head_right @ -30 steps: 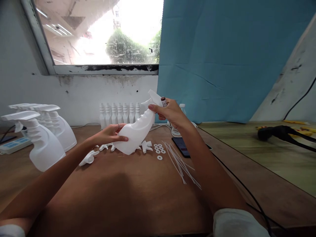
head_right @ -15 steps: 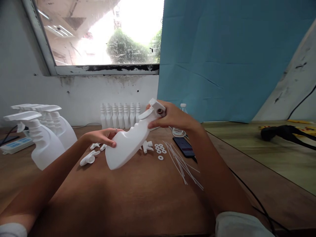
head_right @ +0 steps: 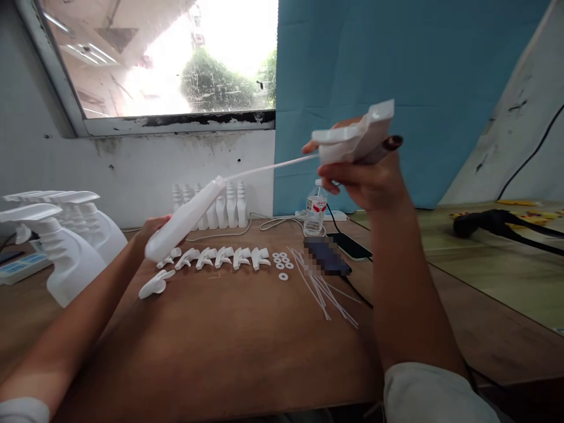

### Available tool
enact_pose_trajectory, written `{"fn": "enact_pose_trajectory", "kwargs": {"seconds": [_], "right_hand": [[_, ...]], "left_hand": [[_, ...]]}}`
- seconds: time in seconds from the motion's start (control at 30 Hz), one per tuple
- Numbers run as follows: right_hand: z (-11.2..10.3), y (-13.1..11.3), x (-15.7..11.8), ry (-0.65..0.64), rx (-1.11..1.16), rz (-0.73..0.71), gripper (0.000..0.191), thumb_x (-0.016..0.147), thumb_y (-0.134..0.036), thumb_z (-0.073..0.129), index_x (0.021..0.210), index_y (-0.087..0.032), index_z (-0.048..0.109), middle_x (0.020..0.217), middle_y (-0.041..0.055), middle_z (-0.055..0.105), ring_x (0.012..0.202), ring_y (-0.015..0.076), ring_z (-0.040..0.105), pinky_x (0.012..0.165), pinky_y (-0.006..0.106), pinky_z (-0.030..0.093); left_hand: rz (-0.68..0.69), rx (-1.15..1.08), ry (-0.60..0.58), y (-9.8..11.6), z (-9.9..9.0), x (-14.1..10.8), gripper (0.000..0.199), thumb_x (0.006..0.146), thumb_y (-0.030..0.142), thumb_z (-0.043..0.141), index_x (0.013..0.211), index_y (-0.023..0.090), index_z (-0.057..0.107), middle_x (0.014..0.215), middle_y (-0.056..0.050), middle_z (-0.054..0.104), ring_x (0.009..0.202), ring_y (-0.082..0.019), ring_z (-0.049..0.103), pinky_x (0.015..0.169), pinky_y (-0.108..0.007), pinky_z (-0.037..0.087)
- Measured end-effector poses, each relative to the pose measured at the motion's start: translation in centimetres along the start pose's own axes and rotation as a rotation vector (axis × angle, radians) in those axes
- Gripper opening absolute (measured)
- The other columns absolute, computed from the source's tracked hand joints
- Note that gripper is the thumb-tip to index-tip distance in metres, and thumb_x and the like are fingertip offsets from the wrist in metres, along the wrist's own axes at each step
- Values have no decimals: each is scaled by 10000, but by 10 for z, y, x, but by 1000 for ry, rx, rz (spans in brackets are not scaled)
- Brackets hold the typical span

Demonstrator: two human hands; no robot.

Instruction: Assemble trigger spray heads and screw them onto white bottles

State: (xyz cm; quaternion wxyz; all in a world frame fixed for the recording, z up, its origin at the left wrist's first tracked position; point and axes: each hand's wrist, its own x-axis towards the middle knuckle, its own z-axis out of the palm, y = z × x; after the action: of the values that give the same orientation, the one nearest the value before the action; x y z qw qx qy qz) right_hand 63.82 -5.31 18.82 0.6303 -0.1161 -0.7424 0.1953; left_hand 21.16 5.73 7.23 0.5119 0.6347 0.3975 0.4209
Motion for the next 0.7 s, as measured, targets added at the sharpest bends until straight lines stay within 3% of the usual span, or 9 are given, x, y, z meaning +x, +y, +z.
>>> {"fn": "enact_pose_trajectory", "kwargs": {"seconds": [0.1,0.23,0.37,0.53,0.7], "right_hand": [[-21,-7,-1,174,-82,-1,368,586,-96,784,894,-213,621,841,25,702,507,100,529,345,227,279],[-29,-15,-3,259,-127,-11,323,620,-91,758,884,-211,616,808,26,703,335,29,323,316,243,244],[-26,-20,-4,302,-179,-83,282,593,-106,800,779,-206,613,715,13,680,382,75,429,316,246,248],[-18,-25,-6,328,-274,-129,209,621,-166,809,762,-199,658,692,21,647,434,100,458,353,258,229],[-13,-32,-4,290,-228,-97,172,662,-209,784,797,-245,684,718,-20,606,349,32,234,342,266,176]], "left_hand": [[46,60,123,-3,0,37,622,621,561,714,1036,106,618,893,-128,686,781,-263,655,664,-329,525],[98,120,307,-23,18,88,675,632,460,774,1189,171,525,1068,-104,656,964,-241,627,785,-326,500],[80,220,365,-49,46,129,529,727,313,746,1181,144,532,1119,-106,621,988,-223,610,832,-360,502],[35,340,401,-76,72,155,338,907,319,544,1192,138,538,1182,-103,563,1015,-214,584,854,-423,514],[0,383,410,-90,82,158,352,903,323,550,1204,141,531,1190,-105,560,1019,-216,583,854,-422,515]]}}
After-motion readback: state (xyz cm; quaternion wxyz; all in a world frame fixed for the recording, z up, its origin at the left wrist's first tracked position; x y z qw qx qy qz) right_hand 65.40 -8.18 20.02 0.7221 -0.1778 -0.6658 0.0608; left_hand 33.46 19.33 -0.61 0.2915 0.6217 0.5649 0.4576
